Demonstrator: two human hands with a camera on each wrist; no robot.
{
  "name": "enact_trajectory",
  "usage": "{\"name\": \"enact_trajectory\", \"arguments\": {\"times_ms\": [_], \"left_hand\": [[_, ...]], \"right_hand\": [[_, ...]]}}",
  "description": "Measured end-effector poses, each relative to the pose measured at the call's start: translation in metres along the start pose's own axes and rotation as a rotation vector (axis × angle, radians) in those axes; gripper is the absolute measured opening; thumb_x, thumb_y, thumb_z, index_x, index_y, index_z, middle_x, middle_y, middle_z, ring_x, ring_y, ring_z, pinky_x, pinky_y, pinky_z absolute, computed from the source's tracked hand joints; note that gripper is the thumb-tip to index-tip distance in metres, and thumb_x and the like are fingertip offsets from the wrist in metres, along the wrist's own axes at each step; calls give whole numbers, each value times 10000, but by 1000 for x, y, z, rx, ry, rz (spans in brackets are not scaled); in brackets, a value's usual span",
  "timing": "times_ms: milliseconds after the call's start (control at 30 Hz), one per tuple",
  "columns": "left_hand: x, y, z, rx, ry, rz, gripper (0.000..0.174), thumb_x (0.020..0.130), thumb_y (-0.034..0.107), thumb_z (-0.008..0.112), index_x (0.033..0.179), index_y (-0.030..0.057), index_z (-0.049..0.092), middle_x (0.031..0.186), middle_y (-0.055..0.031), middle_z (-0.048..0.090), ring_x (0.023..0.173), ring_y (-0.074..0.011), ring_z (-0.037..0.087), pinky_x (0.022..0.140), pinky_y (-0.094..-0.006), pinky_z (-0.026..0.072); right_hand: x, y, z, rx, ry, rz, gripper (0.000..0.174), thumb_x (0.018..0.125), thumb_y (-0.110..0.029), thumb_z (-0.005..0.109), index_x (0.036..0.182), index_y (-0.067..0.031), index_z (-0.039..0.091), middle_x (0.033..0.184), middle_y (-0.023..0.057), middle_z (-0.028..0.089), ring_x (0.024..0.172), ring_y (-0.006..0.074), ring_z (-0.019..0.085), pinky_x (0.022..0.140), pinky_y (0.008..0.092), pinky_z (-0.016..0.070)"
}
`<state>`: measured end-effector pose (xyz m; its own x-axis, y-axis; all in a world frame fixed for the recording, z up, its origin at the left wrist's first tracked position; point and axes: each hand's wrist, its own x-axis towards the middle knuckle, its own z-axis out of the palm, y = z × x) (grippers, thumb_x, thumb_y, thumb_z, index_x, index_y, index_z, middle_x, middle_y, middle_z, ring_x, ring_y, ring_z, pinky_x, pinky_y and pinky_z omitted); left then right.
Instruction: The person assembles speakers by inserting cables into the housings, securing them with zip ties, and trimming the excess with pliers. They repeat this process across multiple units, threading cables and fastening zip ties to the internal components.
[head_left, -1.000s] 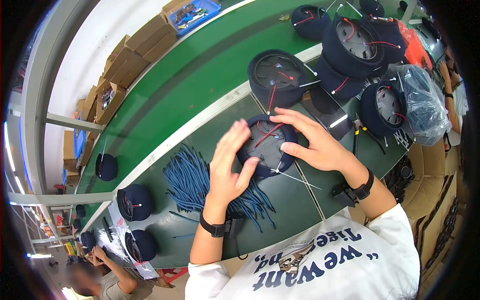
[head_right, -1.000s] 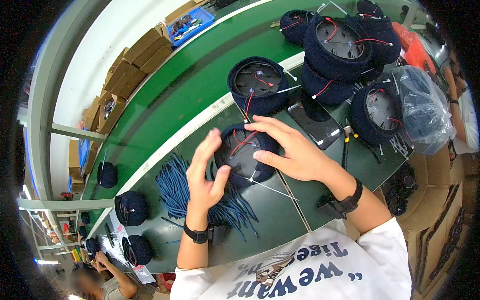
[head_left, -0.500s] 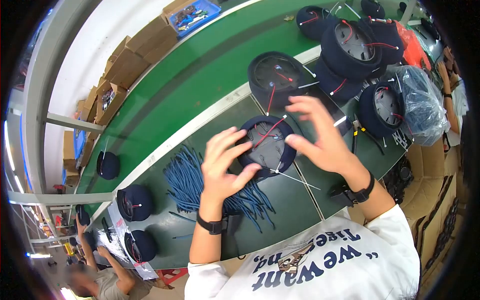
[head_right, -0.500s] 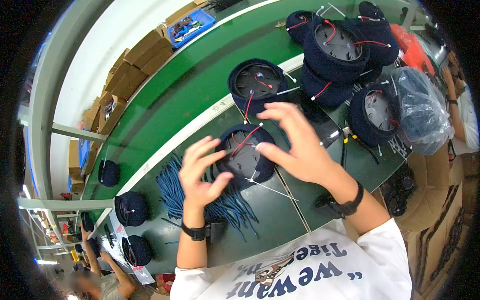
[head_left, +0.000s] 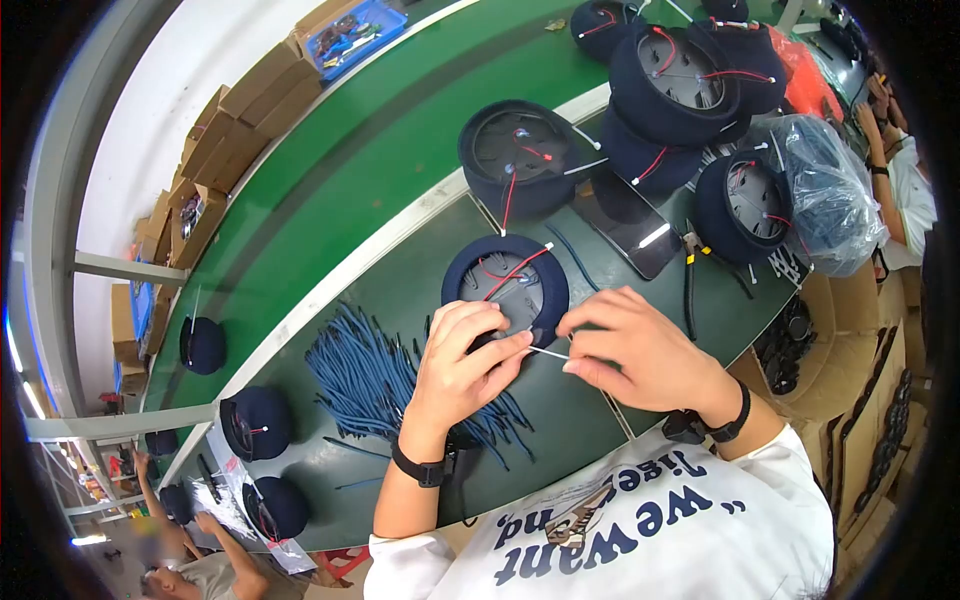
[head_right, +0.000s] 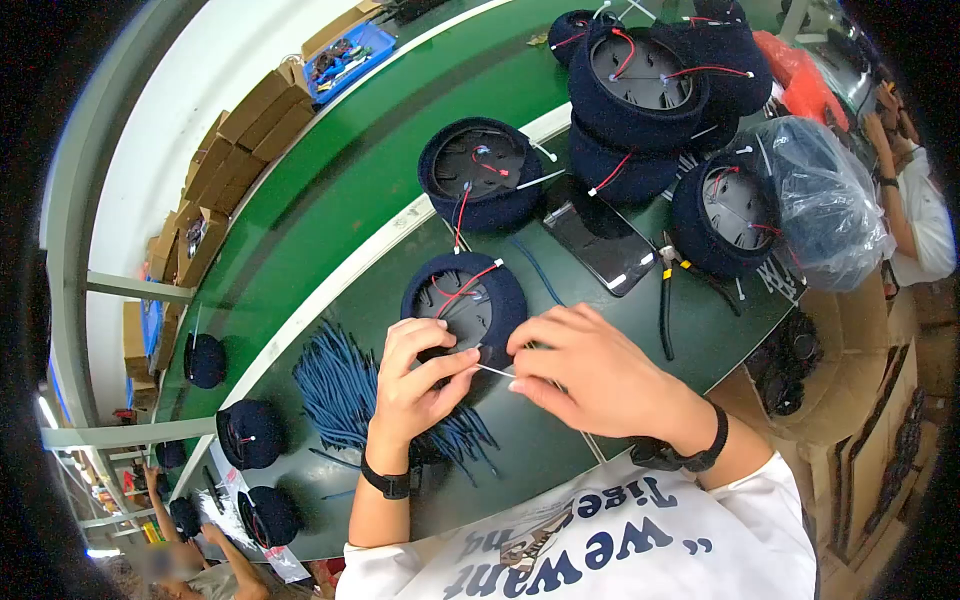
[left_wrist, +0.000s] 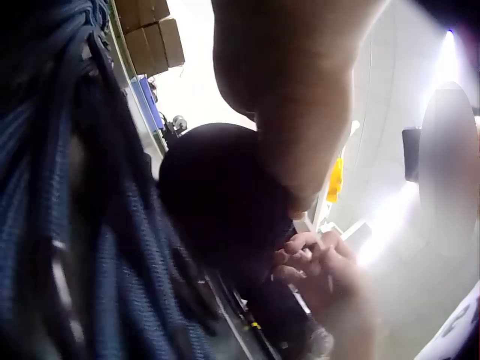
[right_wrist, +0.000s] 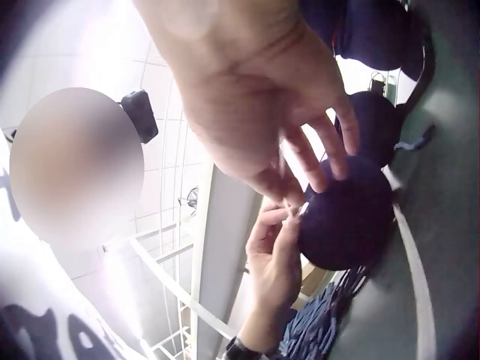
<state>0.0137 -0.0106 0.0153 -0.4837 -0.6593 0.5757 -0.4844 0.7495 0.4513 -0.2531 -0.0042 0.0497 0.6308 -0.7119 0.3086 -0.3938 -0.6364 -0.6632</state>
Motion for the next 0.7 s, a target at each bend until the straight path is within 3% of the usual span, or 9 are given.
{"name": "enact_trajectory", "arguments": {"times_ms": [100, 167, 333, 433, 500, 567, 633, 667, 700], "left_hand": [[1, -3, -10, 56, 74, -60, 395, 636, 239, 923, 985, 121, 783, 1252, -135, 654, 1183, -376, 611, 1012, -497, 492], [2, -2, -23, 40, 136, -147, 443, 612, 289, 936, 979, 110, 766, 1263, -141, 659, 1196, -382, 610, 1021, -513, 486], [1, -2, -37, 26, 269, -144, 158, 728, 22, 775, 879, 61, 752, 1104, -143, 722, 1050, -333, 678, 917, -447, 542], [7, 18, -40, -34, 184, -152, 188, 724, 13, 781, 905, 64, 770, 1093, -132, 741, 1032, -325, 694, 922, -430, 550], [26, 40, -33, -21, 18, -113, 421, 748, 105, 863, 1155, 55, 768, 1236, -150, 735, 1179, -335, 683, 1017, -436, 532], [42, 58, -13, -102, -165, -129, 741, 772, 266, 886, 1405, 4, 602, 1546, -197, 517, 1428, -391, 496, 1135, -468, 426], [37, 55, 23, -244, -86, 9, 429, 849, 217, 807, 1177, -10, 647, 1383, -198, 590, 1337, -412, 542, 1087, -488, 444], [36, 53, 30, -431, -10, 89, 239, 891, 178, 756, 991, 3, 626, 1146, -179, 648, 1169, -410, 608, 989, -496, 468], [31, 61, 25, -460, -91, -40, 190, 922, 150, 718, 900, 9, 593, 971, -165, 657, 1002, -392, 638, 865, -480, 490]], "right_hand": [[0, 20, -14, 301, 96, 386, 145, 965, -158, 703, 988, -18, 675, 1000, 109, 664, 926, 272, 652, 811, 386, 488], [7, 29, -16, 107, 125, 515, 171, 963, -136, 687, 1056, 7, 676, 915, 152, 632, 869, 310, 660, 769, 401, 520], [-6, 52, 31, -405, 23, 324, 183, 915, -89, 704, 1019, 10, 590, 904, 196, 631, 876, 426, 658, 765, 501, 527], [-10, 43, 4, -309, 5, 392, 202, 923, -109, 710, 1044, -5, 585, 869, 191, 661, 864, 431, 684, 773, 502, 552], [-8, 16, -26, 50, -78, 416, 153, 968, -67, 658, 1085, 1, 588, 747, 163, 686, 725, 319, 721, 649, 411, 535], [3, -26, -56, 470, -218, 488, 118, 990, -54, 632, 1088, 10, 623, 712, 145, 696, 667, 243, 721, 597, 356, 508], [0, -30, -54, 762, -202, 272, 133, 997, -48, 628, 1086, 27, 693, 742, 111, 718, 679, 169, 711, 586, 298, 491], [1, -37, -59, 825, -189, 402, 191, 1005, -82, 605, 1044, 52, 735, 777, 117, 745, 680, 201, 720, 600, 304, 516], [-1, -31, -51, 1072, -41, 338, 264, 1005, -134, 576, 1002, 85, 724, 805, 185, 751, 677, 253, 731, 599, 318, 548]]}}
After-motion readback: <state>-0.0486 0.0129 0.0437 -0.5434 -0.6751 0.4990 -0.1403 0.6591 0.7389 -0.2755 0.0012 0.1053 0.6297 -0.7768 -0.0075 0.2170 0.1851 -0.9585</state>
